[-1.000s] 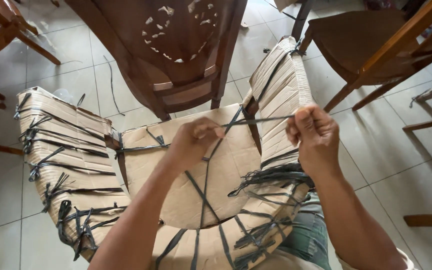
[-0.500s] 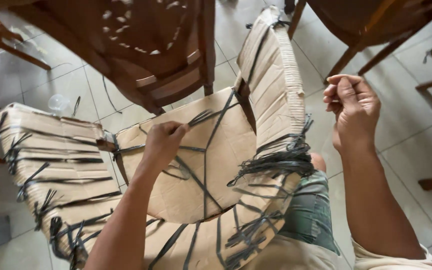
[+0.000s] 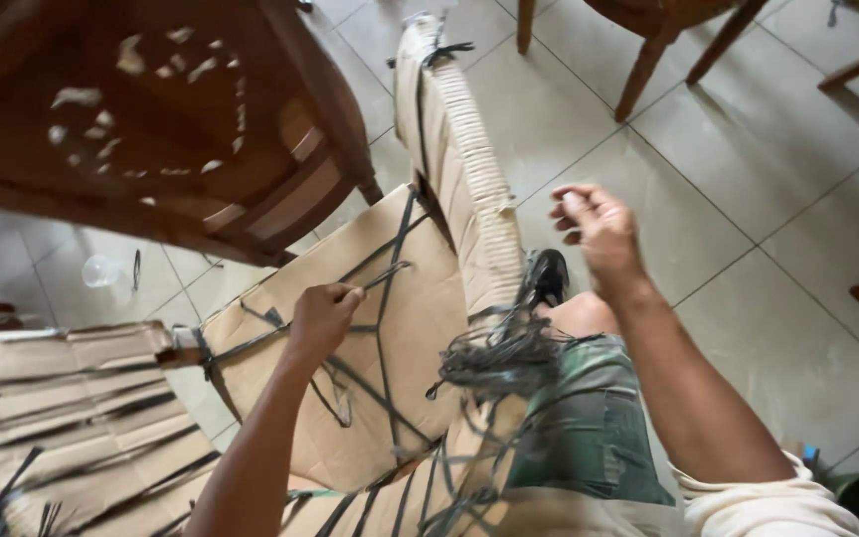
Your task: The person sits on the floor and ties black plastic strapping around the frame of a padded wooden chair, knotting each strap by hand and pulling it tight. They work around the chair seat, securing straps at multiple points along the frame edge.
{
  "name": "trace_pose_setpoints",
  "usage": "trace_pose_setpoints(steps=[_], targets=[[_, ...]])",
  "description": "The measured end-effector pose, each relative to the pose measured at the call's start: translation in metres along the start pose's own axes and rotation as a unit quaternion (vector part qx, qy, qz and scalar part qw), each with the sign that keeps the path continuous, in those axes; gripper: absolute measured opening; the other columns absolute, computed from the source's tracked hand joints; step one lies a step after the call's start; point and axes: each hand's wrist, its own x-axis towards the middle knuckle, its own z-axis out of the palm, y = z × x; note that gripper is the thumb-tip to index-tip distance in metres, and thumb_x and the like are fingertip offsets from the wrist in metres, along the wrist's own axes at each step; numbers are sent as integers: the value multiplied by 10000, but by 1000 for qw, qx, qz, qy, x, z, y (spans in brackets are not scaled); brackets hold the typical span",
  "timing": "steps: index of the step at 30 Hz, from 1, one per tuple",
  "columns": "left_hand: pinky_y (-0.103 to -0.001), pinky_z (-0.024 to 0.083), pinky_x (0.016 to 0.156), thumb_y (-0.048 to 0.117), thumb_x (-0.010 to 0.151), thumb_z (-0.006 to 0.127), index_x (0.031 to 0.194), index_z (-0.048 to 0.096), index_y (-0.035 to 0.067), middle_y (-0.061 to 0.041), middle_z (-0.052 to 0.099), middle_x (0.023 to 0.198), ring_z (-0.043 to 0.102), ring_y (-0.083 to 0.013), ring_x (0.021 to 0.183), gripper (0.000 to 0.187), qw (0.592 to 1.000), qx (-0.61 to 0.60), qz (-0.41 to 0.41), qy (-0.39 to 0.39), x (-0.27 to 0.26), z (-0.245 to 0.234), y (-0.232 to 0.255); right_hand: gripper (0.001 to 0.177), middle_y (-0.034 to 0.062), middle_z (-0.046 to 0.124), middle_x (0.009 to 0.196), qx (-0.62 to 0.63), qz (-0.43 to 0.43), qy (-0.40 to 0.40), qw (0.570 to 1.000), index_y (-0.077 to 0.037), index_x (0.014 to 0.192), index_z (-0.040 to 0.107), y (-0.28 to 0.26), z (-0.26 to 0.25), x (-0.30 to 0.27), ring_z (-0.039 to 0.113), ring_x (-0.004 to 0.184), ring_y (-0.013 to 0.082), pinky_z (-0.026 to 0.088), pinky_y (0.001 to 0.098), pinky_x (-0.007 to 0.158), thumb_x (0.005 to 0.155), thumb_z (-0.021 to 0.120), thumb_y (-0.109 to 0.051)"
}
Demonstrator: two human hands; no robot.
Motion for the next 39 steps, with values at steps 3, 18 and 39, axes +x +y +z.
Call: trace_pose_setpoints(steps=[3,18,39], targets=[[-334,463,538,336,934,675,1006,816,100,-45,666,604,584,-132,527,284,999,14,29,-14,23,25,20,192,-10,694,916,-33,79,-17,996,-98,1113,703,30,3,12,606,806,87,506,258,695,1030,558,-191],[-385,527,653,328,856,733,851,819,124,-94,751,749,693,-215,684,222,958,117,119,235,87,112,49,300,-7,700,918,-1,111,-188,976,34,1144,703,192,21,46,603,824,54,502,240,749,1045,573,-218],[-340,598,735,228,1027,621,1021,600,30,-70,703,894,699,-159,750,200,861,-485,-108,-111,120,198,33,333,72,697,1081,185,192,-295,917,28,1243,649,389,59,125,647,917,146,575,319,784,1024,630,-223]])
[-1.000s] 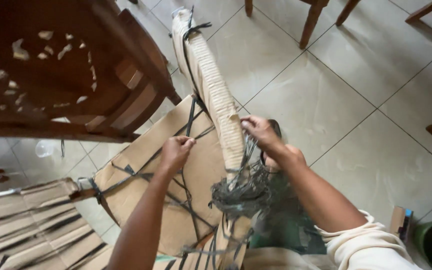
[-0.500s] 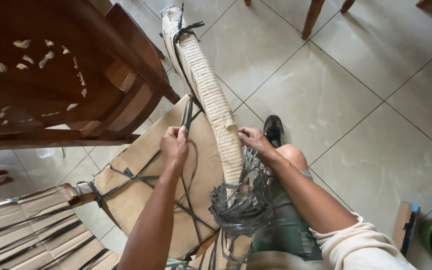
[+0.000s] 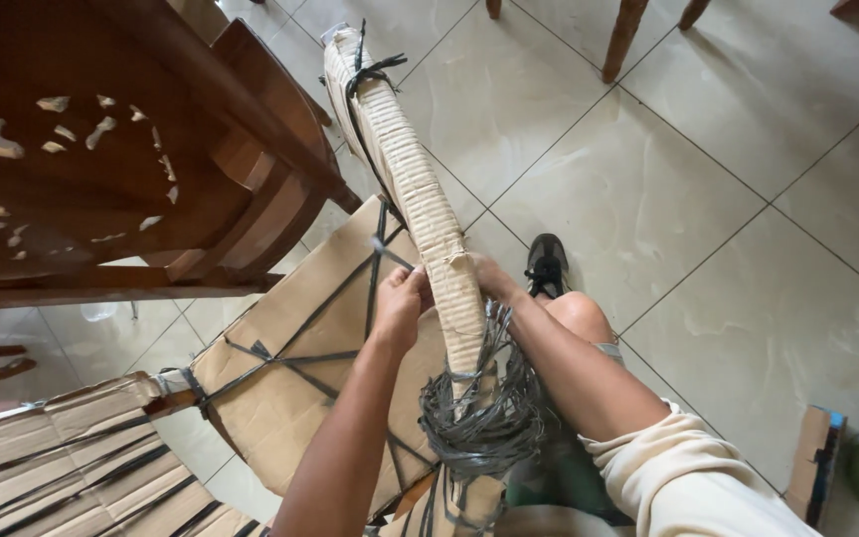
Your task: The person sits on the floor and ties black plastic strapping around the frame of a padded wooden chair, knotting each strap by hand and pulling it tight. They work around the chair seat, securing straps at multiple points along the frame edge.
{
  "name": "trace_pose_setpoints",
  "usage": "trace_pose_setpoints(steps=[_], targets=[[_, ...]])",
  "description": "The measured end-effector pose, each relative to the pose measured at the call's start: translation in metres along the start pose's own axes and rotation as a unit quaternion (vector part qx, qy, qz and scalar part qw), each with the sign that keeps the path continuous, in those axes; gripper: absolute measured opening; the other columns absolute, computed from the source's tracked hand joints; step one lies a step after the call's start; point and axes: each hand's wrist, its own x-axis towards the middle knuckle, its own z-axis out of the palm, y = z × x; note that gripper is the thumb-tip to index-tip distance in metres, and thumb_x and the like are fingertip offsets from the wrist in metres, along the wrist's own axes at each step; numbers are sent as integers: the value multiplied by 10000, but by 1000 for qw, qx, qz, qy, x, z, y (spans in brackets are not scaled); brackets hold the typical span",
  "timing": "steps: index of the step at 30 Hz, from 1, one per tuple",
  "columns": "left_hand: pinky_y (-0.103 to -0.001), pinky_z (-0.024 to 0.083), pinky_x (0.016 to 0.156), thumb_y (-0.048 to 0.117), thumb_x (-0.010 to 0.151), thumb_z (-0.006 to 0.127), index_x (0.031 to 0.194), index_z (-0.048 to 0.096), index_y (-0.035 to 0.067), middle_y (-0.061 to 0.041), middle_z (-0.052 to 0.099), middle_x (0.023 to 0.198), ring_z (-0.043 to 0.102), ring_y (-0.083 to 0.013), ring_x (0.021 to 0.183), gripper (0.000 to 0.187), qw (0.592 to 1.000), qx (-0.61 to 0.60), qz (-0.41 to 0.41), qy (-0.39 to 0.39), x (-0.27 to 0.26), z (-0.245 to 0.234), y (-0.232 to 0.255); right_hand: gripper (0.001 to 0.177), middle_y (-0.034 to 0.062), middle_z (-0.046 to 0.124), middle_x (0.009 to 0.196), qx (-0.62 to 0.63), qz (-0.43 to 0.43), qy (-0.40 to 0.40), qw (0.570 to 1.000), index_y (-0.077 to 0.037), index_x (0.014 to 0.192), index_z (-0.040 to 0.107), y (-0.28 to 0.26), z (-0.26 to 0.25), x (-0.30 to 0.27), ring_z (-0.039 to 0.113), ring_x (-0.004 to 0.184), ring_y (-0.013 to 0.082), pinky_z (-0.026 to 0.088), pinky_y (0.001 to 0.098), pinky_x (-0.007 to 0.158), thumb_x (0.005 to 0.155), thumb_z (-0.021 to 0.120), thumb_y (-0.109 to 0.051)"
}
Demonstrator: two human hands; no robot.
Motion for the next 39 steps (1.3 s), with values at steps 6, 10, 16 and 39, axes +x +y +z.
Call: trace_pose_setpoints(steps=[6,10,16,39], targets=[[-308,555,681,243,1012,607,1007,660,35,-66,729,913,706,-146,750,215,997,2,57,45,-28,-8,27,260,97,702,962,254,-92,71,960,-50,1036,632,-155,89,-78,687,895,213,599,406,856,1103,472,-243],[-285,521,636,251,1030,604,987,676,49,-50,718,919,666,-132,709,218,990,-14,127,61,-48,-19,54,281,88,712,992,228,-108,191,948,-95,993,617,-219,106,-120,684,915,198,578,374,904,1104,455,-296],[-234,509,644,238,1065,597,977,719,23,-48,718,876,623,-75,709,263,967,10,251,48,-101,-2,107,303,47,740,1007,27,-210,271,939,-129,1002,623,-293,144,-186,667,904,144,502,301,816,1121,438,-337],[-255,429,510,202,1012,643,1054,802,37,-4,714,725,536,-56,571,233,909,240,338,-44,-256,86,186,138,125,727,910,-631,-413,239,611,-54,973,754,-390,352,-318,678,892,305,540,412,793,958,688,-175]])
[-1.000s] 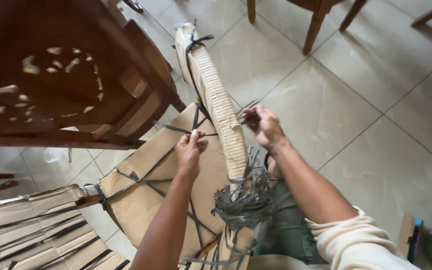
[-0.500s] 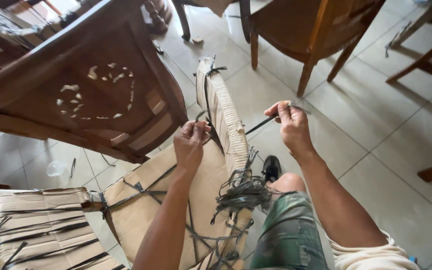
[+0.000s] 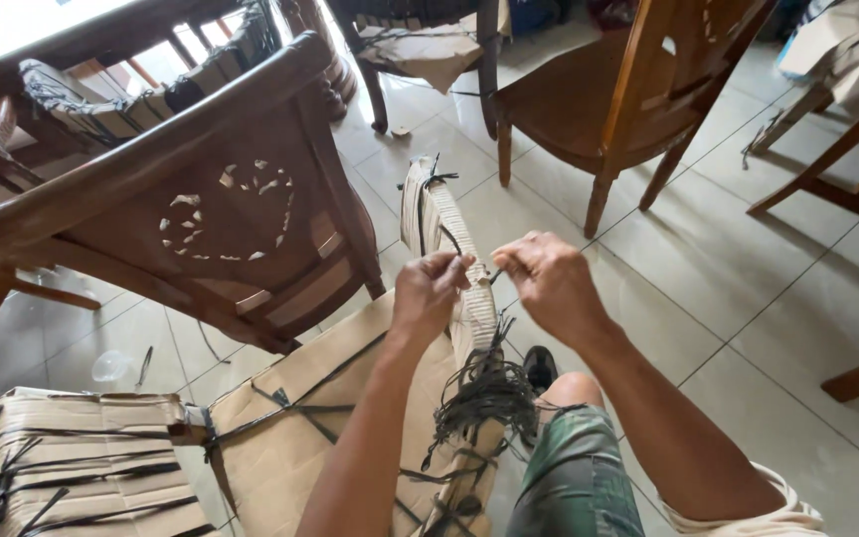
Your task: The person sits on the floor and ties black plastic strapping around the frame of a padded wooden chair, knotting each strap by hand and pulling it tight. They work around the chair seat, securing straps at multiple points along the frame edge.
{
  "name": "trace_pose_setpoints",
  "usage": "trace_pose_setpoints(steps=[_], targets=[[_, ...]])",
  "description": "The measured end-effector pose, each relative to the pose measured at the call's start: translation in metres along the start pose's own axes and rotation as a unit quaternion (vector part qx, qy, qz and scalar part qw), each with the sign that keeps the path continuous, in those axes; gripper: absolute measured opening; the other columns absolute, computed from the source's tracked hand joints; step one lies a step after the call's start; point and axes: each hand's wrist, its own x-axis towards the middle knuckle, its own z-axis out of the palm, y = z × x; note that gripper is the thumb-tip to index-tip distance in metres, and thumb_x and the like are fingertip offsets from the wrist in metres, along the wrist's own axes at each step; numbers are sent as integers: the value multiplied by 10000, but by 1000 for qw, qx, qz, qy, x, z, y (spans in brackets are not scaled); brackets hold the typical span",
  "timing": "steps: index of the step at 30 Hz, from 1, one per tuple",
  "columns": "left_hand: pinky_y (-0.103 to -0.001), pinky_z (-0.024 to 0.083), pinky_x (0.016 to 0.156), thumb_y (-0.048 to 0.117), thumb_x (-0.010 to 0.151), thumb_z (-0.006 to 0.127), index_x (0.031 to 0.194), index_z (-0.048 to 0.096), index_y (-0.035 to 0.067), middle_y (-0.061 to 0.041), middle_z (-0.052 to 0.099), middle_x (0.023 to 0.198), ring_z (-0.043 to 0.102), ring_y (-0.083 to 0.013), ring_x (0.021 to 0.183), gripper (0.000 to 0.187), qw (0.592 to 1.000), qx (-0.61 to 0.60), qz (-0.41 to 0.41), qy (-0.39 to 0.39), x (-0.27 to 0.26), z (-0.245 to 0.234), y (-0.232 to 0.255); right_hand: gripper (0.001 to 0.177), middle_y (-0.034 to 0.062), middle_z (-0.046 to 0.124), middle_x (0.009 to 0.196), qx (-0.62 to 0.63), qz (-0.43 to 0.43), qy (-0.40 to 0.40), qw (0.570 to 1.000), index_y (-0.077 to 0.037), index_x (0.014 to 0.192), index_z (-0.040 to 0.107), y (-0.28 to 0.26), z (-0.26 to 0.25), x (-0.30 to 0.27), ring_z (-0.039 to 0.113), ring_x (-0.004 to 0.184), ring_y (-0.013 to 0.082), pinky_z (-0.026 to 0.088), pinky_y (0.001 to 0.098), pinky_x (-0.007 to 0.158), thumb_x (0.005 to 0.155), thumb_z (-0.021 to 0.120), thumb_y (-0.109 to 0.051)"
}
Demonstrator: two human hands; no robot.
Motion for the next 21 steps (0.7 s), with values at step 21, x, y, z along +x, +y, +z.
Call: trace_pose_setpoints(steps=[21], targets=[[-399,491,615,265,1017,580,910,670,-12,-156,648,692,599,-208,608,310,988,101,89,-70,-17,-11,-3,192,112,695,1038,117,-8,-120,986,-55,1108,733,-18,23,22,724,779,217,584,332,738,972,599,-76]])
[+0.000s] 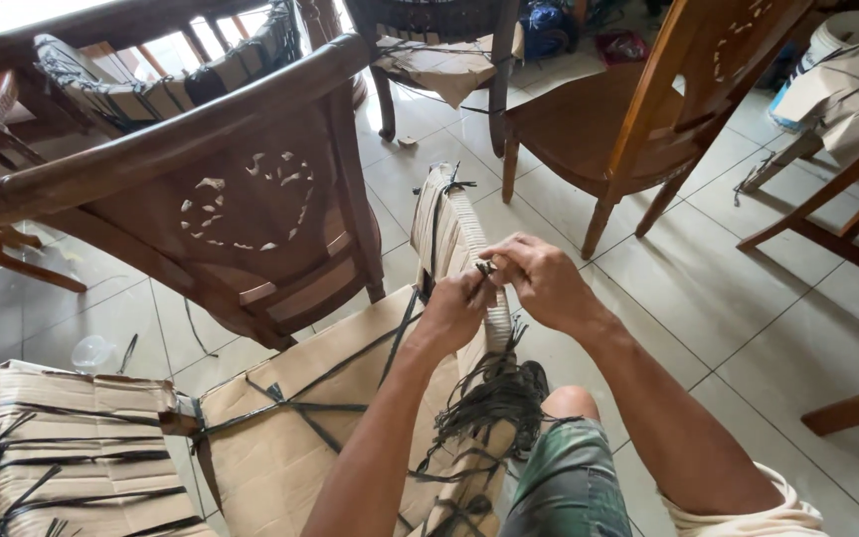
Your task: The person sits on the floor and ties black plastic strapping around the frame of a padded wooden chair, knotting each strap by hand and pulling it tight. They work around the chair seat, securing straps at multiple points along the frame edge.
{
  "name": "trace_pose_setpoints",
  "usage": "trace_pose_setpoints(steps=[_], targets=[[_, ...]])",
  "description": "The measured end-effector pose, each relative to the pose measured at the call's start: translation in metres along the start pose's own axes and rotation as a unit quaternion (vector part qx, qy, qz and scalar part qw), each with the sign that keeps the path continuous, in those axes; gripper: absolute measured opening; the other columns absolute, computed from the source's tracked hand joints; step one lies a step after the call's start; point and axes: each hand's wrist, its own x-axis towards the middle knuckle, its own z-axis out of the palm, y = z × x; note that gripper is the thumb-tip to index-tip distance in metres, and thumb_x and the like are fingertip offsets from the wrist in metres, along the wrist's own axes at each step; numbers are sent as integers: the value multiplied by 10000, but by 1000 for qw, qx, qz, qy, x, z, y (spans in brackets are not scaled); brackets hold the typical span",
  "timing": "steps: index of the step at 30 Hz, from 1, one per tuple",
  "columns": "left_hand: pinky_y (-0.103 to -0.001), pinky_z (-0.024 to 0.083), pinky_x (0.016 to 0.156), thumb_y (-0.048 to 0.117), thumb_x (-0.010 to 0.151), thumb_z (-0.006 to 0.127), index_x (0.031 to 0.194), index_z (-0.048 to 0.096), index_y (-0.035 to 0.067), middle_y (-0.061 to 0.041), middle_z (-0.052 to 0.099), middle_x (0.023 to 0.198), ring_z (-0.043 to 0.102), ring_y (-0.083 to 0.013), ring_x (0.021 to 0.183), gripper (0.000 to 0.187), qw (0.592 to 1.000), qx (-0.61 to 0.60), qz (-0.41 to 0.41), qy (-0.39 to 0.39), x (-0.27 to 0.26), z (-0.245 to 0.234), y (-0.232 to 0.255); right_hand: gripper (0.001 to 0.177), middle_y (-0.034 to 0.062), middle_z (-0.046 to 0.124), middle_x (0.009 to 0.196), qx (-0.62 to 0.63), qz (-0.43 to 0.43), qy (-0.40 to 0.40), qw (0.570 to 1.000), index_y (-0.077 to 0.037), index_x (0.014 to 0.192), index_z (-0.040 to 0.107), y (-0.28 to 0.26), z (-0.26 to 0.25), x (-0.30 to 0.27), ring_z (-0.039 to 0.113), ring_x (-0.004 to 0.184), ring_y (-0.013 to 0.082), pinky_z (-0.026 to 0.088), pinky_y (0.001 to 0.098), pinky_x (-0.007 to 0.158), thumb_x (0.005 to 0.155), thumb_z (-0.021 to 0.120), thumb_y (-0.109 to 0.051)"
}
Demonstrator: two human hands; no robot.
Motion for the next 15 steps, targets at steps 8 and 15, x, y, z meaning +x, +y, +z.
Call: trace_pose_setpoints(steps=[8,15], targets=[[-322,457,573,388,1018,599,911,716,38,-59,616,671,525,-122,602,384,998,-16,-53,-10,1,-5,-5,85,112,684,897,-32,39,41,998,-21,922,704,3,-5,-1,672,781,253,535,366,699,942,693,-103],[-246,437,588,350,1016,618,1014,779,56,38,675,751,500,-49,645,335,990,-123,-58,28,4,-4,-11,94,117,665,864,-31,71,99,992,-14,932,686,5,-5,-4,640,718,251,501,356,666,952,688,-105]])
